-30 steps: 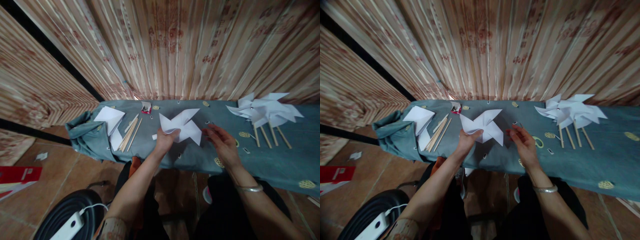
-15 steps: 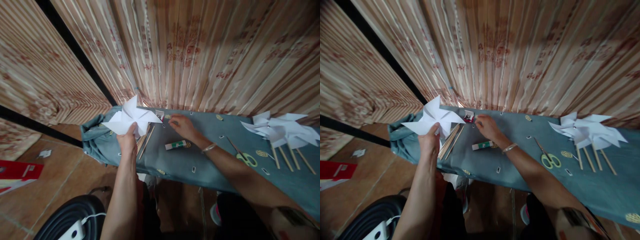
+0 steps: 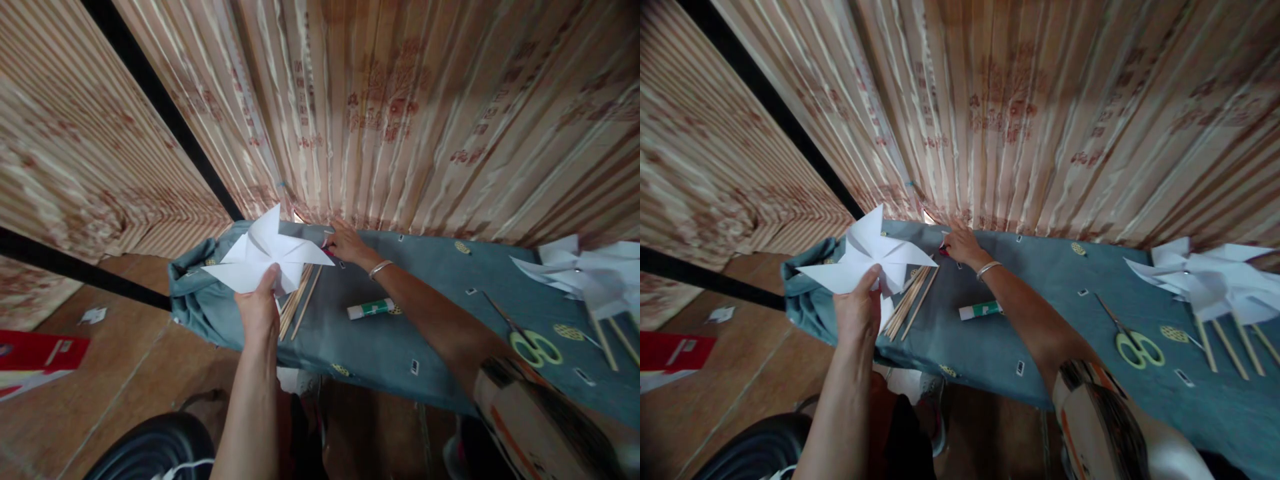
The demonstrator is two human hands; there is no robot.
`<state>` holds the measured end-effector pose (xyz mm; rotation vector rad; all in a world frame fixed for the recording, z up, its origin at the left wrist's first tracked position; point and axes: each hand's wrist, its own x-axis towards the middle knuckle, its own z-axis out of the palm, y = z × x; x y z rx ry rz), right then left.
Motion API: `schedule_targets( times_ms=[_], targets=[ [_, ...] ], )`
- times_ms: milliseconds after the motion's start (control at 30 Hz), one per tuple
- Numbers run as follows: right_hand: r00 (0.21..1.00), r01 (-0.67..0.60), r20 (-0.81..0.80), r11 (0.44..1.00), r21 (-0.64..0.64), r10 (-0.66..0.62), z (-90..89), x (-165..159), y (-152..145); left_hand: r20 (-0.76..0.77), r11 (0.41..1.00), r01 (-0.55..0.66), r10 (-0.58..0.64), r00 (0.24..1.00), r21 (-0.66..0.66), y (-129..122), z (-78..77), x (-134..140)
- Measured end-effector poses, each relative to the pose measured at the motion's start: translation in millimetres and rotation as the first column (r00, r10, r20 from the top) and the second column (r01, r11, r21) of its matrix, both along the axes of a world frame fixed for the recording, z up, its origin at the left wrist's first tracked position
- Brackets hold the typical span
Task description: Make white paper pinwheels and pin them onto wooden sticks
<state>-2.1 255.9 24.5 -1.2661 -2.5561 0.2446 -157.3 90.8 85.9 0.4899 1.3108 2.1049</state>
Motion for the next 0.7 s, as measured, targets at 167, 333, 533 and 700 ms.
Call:
schedule_targets(
  times_ms=[167, 333, 533, 700],
  targets=[
    [0.999, -0.032, 0.021, 0.999, 0.0, 0.032, -0.4, -2, 6, -0.006, 1.0, 0.012, -0.013, 1.0, -0.023, -1, 0.0, 2],
    [0.997, -0.064, 0.037, 0.998, 0.017, 0.064, -0.1, -2, 7, -0.013, 0.999, -0.005, 0.005, 1.0, -0.043, 0, -1.4, 1],
    [0.995, -0.082, 0.054, 0.997, 0.001, 0.082, -0.3, 1, 9, -0.035, 1.0, 0.014, -0.015, 0.999, -0.024, 0, -3.4, 0],
    [0.991, -0.102, 0.081, 0.995, -0.004, 0.102, 1.1, -2, 12, -0.023, 0.999, 0.019, -0.019, 1.0, -0.033, 0, -3.1, 3]
  ],
)
